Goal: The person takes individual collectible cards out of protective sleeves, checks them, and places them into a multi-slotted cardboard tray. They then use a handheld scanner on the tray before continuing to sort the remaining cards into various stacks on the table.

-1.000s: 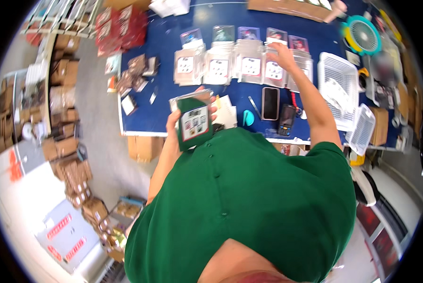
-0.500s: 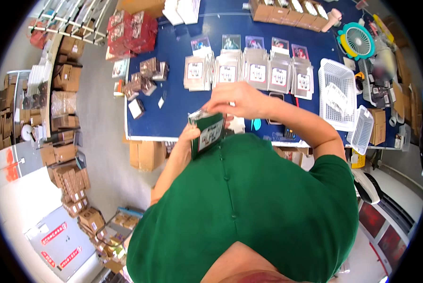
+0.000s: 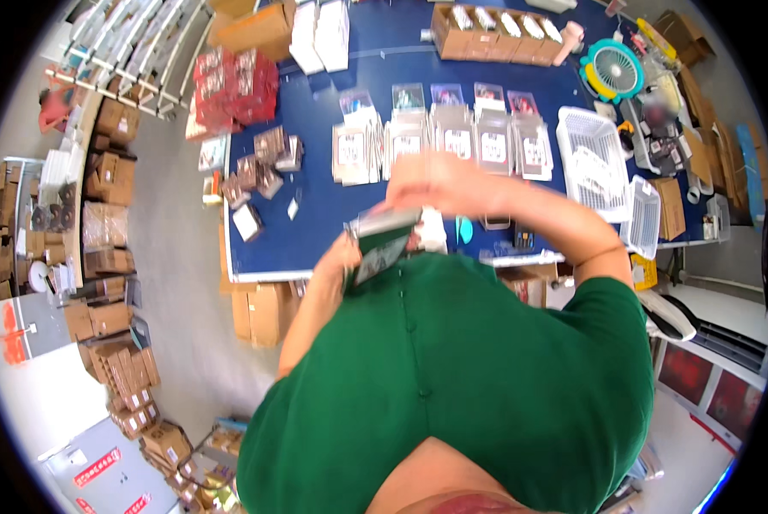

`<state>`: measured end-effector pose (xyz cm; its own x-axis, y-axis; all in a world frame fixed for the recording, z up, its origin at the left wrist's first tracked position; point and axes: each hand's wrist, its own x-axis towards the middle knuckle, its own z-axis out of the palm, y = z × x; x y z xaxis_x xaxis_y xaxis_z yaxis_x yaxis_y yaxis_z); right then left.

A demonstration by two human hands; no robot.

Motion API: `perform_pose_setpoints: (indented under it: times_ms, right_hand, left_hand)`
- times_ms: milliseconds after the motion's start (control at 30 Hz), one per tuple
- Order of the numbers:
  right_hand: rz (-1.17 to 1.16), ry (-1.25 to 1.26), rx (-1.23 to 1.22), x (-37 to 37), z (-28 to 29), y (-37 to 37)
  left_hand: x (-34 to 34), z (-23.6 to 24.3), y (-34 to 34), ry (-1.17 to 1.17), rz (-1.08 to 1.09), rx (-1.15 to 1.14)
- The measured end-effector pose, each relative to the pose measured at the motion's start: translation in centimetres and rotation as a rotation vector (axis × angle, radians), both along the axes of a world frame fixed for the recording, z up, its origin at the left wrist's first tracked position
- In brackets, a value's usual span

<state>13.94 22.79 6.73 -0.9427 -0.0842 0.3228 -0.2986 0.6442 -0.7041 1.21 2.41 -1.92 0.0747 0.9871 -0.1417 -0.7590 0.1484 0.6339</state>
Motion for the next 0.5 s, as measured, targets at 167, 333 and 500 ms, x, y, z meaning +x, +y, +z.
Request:
perform_pose_setpoints:
  times_ms: [167,333,500]
  right_hand:
    - [-0.210,-0.099,-0.421,0.1,3.5,1.7]
    - [-0.291,-0.026,-0.438,-0.4,1.7,1.8]
    - [-0.460,0.462,0.235,0.0,0.8,2.3]
  left_hand:
    - [0.3,2.6,0.2,-0.095,-0.018,0.043]
    - [1.0,2.4,0.5,-0.113,0.027,-0.042]
    - [1.1,1.1,2.4,-0.095,0.019,-0.019]
